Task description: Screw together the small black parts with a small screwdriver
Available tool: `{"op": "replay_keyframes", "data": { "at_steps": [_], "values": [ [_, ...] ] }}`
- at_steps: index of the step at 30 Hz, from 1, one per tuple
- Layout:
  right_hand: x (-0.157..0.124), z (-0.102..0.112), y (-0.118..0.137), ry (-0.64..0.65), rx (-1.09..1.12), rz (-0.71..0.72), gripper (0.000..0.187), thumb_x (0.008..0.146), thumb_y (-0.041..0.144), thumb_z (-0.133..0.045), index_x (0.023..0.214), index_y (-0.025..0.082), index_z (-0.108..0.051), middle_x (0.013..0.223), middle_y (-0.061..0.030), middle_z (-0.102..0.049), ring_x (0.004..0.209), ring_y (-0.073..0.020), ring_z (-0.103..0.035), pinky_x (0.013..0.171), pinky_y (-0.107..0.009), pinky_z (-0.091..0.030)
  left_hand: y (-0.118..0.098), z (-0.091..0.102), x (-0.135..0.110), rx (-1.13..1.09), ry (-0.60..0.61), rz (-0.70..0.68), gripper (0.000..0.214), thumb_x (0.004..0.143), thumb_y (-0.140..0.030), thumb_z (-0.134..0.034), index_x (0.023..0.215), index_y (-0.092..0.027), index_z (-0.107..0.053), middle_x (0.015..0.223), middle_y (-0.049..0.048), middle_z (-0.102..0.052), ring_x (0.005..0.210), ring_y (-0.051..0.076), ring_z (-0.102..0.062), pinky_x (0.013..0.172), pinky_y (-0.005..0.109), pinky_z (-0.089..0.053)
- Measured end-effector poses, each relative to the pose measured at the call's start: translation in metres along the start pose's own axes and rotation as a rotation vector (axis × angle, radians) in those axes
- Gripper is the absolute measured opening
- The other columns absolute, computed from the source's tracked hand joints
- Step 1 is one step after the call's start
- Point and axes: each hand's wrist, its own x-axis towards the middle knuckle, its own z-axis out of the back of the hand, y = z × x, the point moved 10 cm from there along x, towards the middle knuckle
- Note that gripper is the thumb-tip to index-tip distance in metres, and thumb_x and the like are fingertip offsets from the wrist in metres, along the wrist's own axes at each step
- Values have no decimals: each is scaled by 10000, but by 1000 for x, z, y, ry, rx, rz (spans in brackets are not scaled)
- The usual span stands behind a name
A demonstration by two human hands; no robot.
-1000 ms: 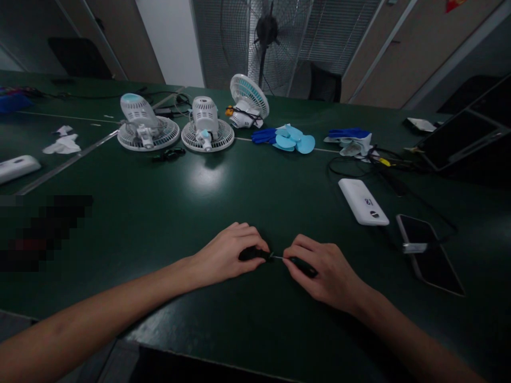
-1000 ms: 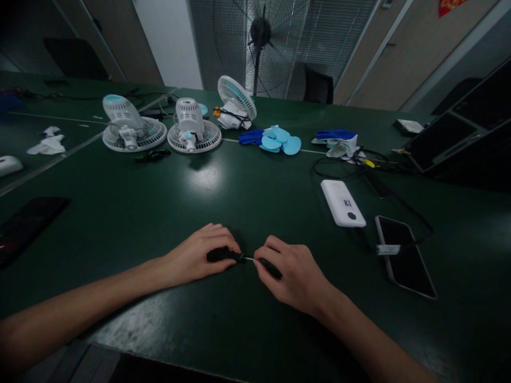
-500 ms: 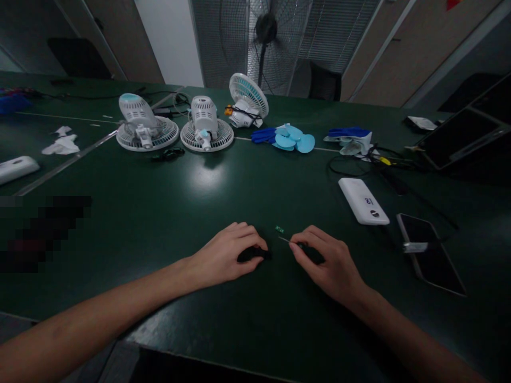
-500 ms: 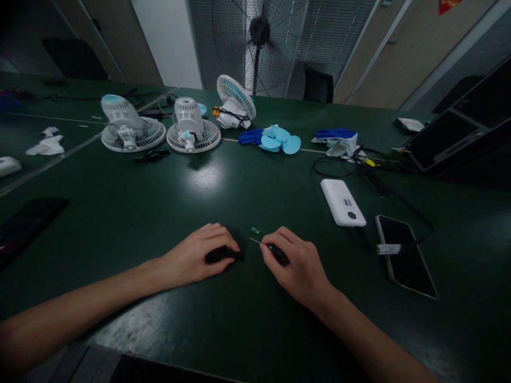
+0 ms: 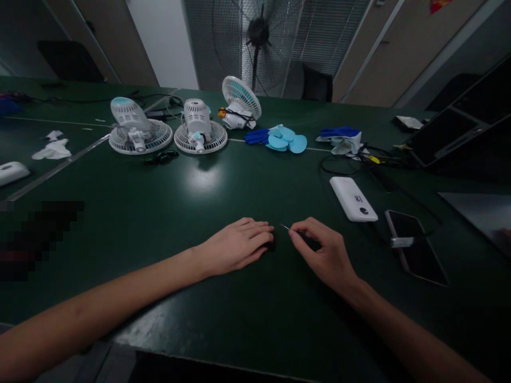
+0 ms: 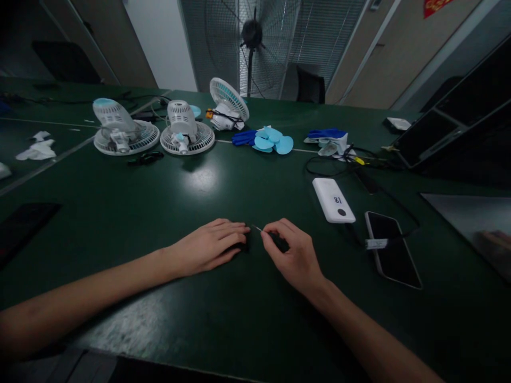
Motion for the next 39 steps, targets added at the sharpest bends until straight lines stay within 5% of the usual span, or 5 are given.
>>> {"op": "replay_keyframes", "data": {
  "at_steps": [4, 10, 13, 26, 39],
  "values": [
    [-1, 1, 0, 5, 17, 1, 113, 1009, 241, -572, 991, 199, -675, 895, -33, -649, 753, -173, -599, 620, -295, -465, 44, 24, -46, 106, -5, 159, 273, 1064, -282, -441, 1275, -214, -598, 1475, 104, -572, 1377, 249, -530, 1173, 471, -381],
    [-2, -4, -1, 13, 30, 15, 104, 1010, 231, -580, 1008, 196, -678, 919, -36, -650, 772, -166, -605, 611, -278, -477, 157, 96, -159, 241, -144, 678, 475, 1016, -513, -471, 1367, -214, -584, 1408, 108, -619, 1233, 311, -607, 1080, 473, -458],
    [-2, -4, -1, 1, 20, 22, 94, 1007, 229, -589, 999, 199, -678, 902, -32, -644, 757, -164, -597, 597, -275, -475, 187, 120, -193, 280, -176, 819, 474, 1004, -519, -482, 1346, -213, -601, 1327, 90, -665, 1100, 294, -657, 999, 433, -499],
    [-4, -6, -3, 27, 30, 17, 93, 1010, 243, -589, 1033, 208, -672, 937, -45, -645, 783, -172, -603, 549, -253, -479, 197, 129, -208, 337, -203, 935, 484, 943, -383, -514, 1401, -242, -586, 1242, 82, -714, 854, 259, -704, 788, 345, -540],
    [-2, -5, -2, 23, 8, 22, 98, 1008, 252, -589, 1017, 208, -675, 916, -40, -652, 781, -175, -609, 586, -273, -487, 210, 144, -227, 488, -269, 917, 492, 925, -300, -440, 1340, -124, -637, 1238, 153, -675, 964, 282, -692, 889, 394, -548]
  ]
}}
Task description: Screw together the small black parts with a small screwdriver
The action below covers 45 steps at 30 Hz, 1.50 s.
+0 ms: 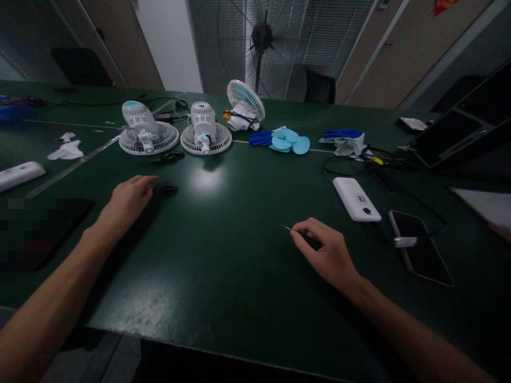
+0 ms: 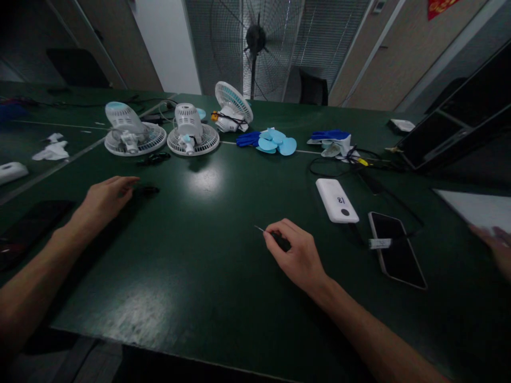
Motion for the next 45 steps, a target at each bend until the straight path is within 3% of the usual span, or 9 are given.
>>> {"op": "replay_keyframes", "data": {
  "at_steps": [6, 9, 12, 18, 29, 38, 45],
  "values": [
    [0, -1, 0, 9, 8, -4, 106, 1013, 260, -580, 1018, 211, -674, 924, -42, -657, 788, -178, -618, 606, -280, -498, 6, 4, -2, 9, -8, 31, 399, 921, -333, -448, 1080, -128, -751, 1203, 148, -673, 979, 277, -676, 955, 391, -528],
    [-1, -1, 0, 14, 21, -13, 121, 1017, 271, -572, 1023, 212, -678, 934, -48, -655, 793, -180, -619, 559, -263, -486, 5, 10, -3, 19, -49, 48, 416, 971, -372, -417, 1147, -151, -723, 1206, 138, -684, 1038, 294, -667, 971, 411, -517],
    [0, -2, -1, 18, 25, -22, 121, 1013, 274, -578, 1027, 211, -681, 940, -50, -654, 794, -179, -621, 526, -249, -475, 7, 20, -7, -55, -123, 139, 418, 992, -389, -424, 1239, -176, -685, 1117, 106, -728, 967, 271, -688, 933, 388, -530],
    [0, -1, 1, 11, 8, -5, 116, 1010, 266, -581, 1020, 211, -683, 930, -44, -664, 793, -178, -632, 592, -274, -503, -11, 22, -12, -385, -224, 127, 338, 942, -430, -583, 1147, -215, -742, 1138, 47, -748, 1005, 230, -708, 981, 337, -529],
    [0, -1, 0, 22, 23, -14, 119, 1005, 263, -580, 1026, 213, -685, 940, -50, -674, 798, -183, -639, 552, -260, -499, -19, 29, -11, -481, -309, 133, 340, 900, -430, -643, 1066, -163, -773, 1131, 76, -743, 1001, 234, -718, 987, 347, -562],
    [0, -2, -2, 20, 29, -20, 114, 1013, 259, -577, 1023, 212, -680, 936, -49, -663, 795, -179, -630, 564, -261, -500, -6, 2, -1, -574, -187, 229, 404, 844, -439, -718, 1161, -191, -746, 1144, 75, -755, 1061, 257, -713, 1061, 411, -517],
    [0, -2, -2, 36, 40, -10, 119, 1014, 261, -571, 1039, 219, -680, 952, -55, -668, 799, -181, -639, 560, -260, -514, -6, -7, 1, -827, -101, 252, 506, 784, -435, -793, 1200, -157, -717, 1215, 117, -734, 1150, 269, -691, 1105, 410, -495]
  ]
}}
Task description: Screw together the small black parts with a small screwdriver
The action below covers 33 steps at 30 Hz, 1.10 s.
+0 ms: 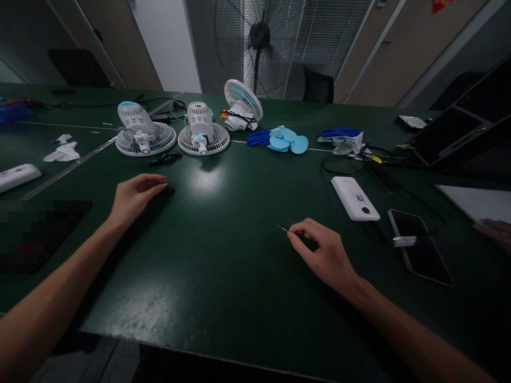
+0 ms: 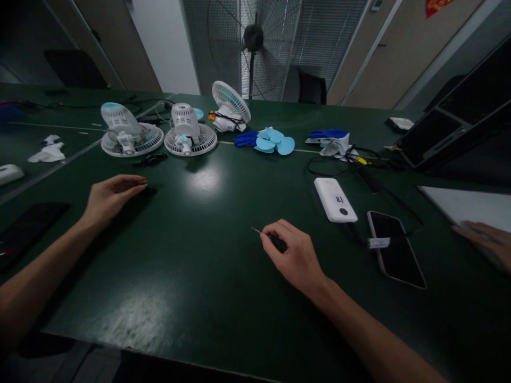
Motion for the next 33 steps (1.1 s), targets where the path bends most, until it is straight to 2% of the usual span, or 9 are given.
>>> {"op": "replay_keyframes", "data": {
  "at_steps": [3, 9, 24, 33],
  "values": [
    [0, 0, 1, -6, 1, -6, 125, 1014, 267, -569, 1029, 220, -685, 942, -56, -671, 799, -185, -642, 550, -259, -514, -3, 3, -2, 2, -24, 10, 519, 762, -440, -811, 1195, -167, -720, 1225, 113, -731, 1158, 271, -688, 1116, 417, -488],
    [0, 0, 1, -8, -14, -10, 124, 1013, 265, -573, 1027, 216, -686, 954, -56, -674, 813, -185, -645, 579, -267, -518, -5, -5, -7, -15, 26, 56, 562, 708, -479, -840, 1155, -156, -729, 1197, 129, -739, 1139, 282, -697, 1110, 430, -489],
    [0, 0, 0, -13, -28, 9, 108, 1010, 263, -581, 1023, 223, -680, 942, -53, -667, 788, -182, -636, 567, -267, -512, 14, -5, -5, -33, 77, 157, 529, 699, -479, -858, 1123, -177, -762, 1182, 119, -748, 1140, 300, -680, 1108, 464, -469],
    [0, 0, 0, -5, -12, -9, 116, 1014, 266, -575, 1023, 218, -680, 948, -52, -661, 809, -186, -634, 590, -275, -514, 7, -6, -5, -74, 80, 116, 551, 693, -469, -872, 1142, -180, -739, 1241, 120, -726, 1174, 284, -671, 1126, 434, -465]
  ]
}}
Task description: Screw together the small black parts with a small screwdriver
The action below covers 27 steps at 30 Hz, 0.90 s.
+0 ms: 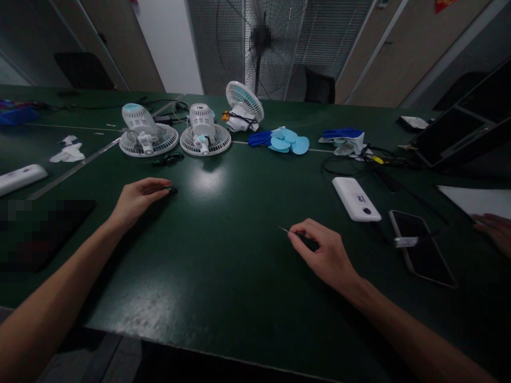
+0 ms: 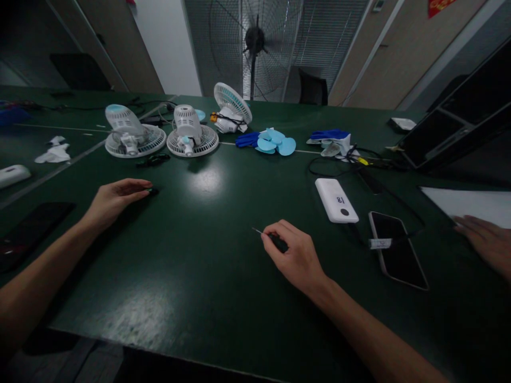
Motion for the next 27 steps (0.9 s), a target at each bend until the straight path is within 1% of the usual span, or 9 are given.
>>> {"op": "replay_keyframes", "data": {
  "at_steps": [6, 9, 13, 15, 17, 19, 21, 23, 27],
  "values": [
    [-1, -2, -2, 9, -2, -5, 120, 1014, 269, -577, 1038, 217, -682, 962, -52, -661, 814, -184, -633, 572, -262, -501, -3, -4, 0, 23, 31, -7, 637, 699, -497, -865, 1227, -180, -702, 1290, 126, -698, 1184, 269, -661, 1109, 401, -477],
    [-1, -3, -4, 17, 11, -11, 126, 1014, 275, -576, 1045, 213, -681, 970, -52, -659, 816, -181, -633, 572, -259, -508, -6, -3, 1, 201, 41, -62, 713, 712, -583, -831, 1286, -191, -676, 1295, 115, -688, 1134, 269, -667, 1061, 407, -498],
    [-1, -2, -2, 5, 8, 2, 116, 1008, 268, -585, 1023, 210, -684, 940, -42, -653, 801, -174, -623, 591, -261, -509, -12, -3, -1, 516, 67, -175, 623, 840, -683, -671, 1212, -185, -715, 1235, 84, -685, 1040, 251, -637, 963, 381, -505],
    [-1, -2, -1, 3, 11, -1, 116, 1009, 268, -586, 1021, 209, -685, 941, -42, -650, 809, -174, -621, 583, -255, -503, -14, -4, -2, 544, 76, -194, 614, 869, -698, -627, 1165, -168, -724, 1186, 77, -688, 981, 236, -623, 914, 359, -500],
    [-1, -2, 0, 7, 20, -6, 116, 1010, 264, -585, 1024, 207, -685, 952, -43, -650, 821, -174, -622, 574, -249, -497, -19, -12, -5, 525, 93, -204, 615, 862, -702, -635, 1145, -164, -727, 1155, 74, -689, 936, 228, -613, 870, 347, -496],
    [-1, -2, 0, 9, 23, -4, 113, 1010, 254, -584, 1016, 204, -686, 943, -41, -649, 814, -170, -622, 586, -253, -496, -28, -30, -11, 492, 151, -233, 574, 866, -679, -651, 1129, -176, -737, 1140, 73, -689, 916, 223, -613, 841, 339, -492],
    [-1, -1, 2, 6, 25, 9, 111, 1009, 248, -585, 1013, 200, -685, 935, -39, -649, 804, -167, -622, 604, -261, -496, -42, -59, -24, 456, 240, -287, 493, 889, -632, -657, 1110, -200, -747, 1128, 65, -688, 911, 213, -620, 820, 326, -490],
    [-1, -4, 5, 27, 31, 40, 120, 1015, 246, -578, 1026, 198, -687, 954, -41, -655, 823, -167, -631, 645, -270, -506, -61, -95, -43, 416, 349, -352, 401, 924, -572, -650, 1100, -225, -748, 1125, 56, -683, 925, 202, -627, 809, 314, -489],
    [-5, -15, 15, 131, -23, 143, 140, 1022, 260, -571, 1069, 213, -694, 993, -34, -664, 816, -154, -635, 687, -280, -494, -101, -171, -94, 330, 564, -483, 248, 977, -439, -636, 1084, -234, -725, 1091, 43, -672, 957, 189, -621, 860, 326, -473]
  ]
}}
